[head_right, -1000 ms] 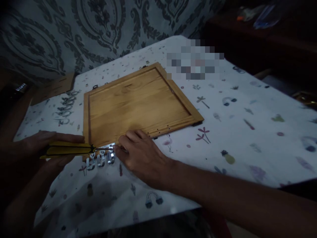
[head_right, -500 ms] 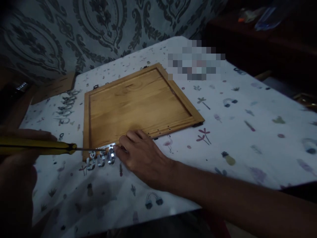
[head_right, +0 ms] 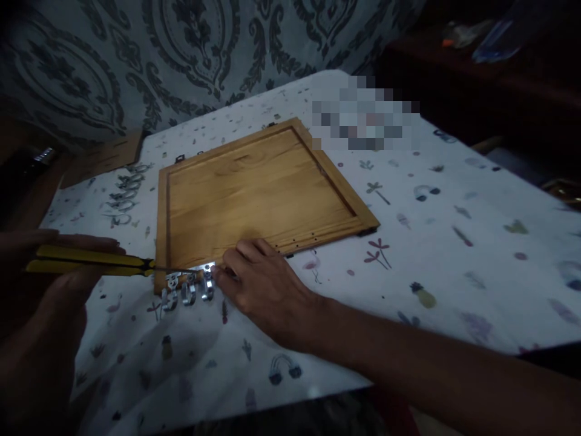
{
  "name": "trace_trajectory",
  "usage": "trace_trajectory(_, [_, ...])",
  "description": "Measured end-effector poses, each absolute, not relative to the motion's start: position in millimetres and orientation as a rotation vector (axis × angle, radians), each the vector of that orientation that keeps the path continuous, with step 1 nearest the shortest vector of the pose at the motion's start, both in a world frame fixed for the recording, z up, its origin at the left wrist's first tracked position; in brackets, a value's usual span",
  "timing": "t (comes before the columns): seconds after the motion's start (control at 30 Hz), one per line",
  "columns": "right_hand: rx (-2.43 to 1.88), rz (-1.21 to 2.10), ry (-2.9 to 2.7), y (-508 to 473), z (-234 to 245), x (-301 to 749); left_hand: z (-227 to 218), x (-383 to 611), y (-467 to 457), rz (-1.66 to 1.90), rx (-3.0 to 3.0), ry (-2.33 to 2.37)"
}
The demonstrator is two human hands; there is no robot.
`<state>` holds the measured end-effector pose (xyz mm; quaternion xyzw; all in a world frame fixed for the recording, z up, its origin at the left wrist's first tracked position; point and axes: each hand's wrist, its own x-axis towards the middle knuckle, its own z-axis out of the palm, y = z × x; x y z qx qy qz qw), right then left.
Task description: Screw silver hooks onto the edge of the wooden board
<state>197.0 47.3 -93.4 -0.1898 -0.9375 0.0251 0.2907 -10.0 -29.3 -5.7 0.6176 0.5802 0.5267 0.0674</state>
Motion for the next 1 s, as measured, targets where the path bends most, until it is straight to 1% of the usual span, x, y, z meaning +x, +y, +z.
trace_trajectory(0.07, [-0.508, 0.068, -2.504, 47.6, -93.2, 196.9, -5.9, -11.2, -28.1, 1.580, 1.833, 1.776])
trace_trajectory(0.3, [-0.517, 0.089, -2.529, 46.5, -93.4, 198.1, -5.8, -7.2, -17.2, 1.710, 1.875, 1.539])
trace_trajectory(0.5, [-0.502, 0.054, -2.491, 46.2, -91.9, 196.4, -11.7, -6.6, -14.0, 1.845, 1.916, 1.667])
trace_trajectory(0.7, [-0.494, 0.076, -2.486, 47.2, -93.6, 198.0, -15.3, -15.9, -7.5, 1.875, 1.953, 1.509])
trace_trajectory(1.0, [-0.519, 0.076, -2.466, 48.9, -93.2, 198.3, -18.5, -28.9, 3.1, 1.889, 1.932, 1.532])
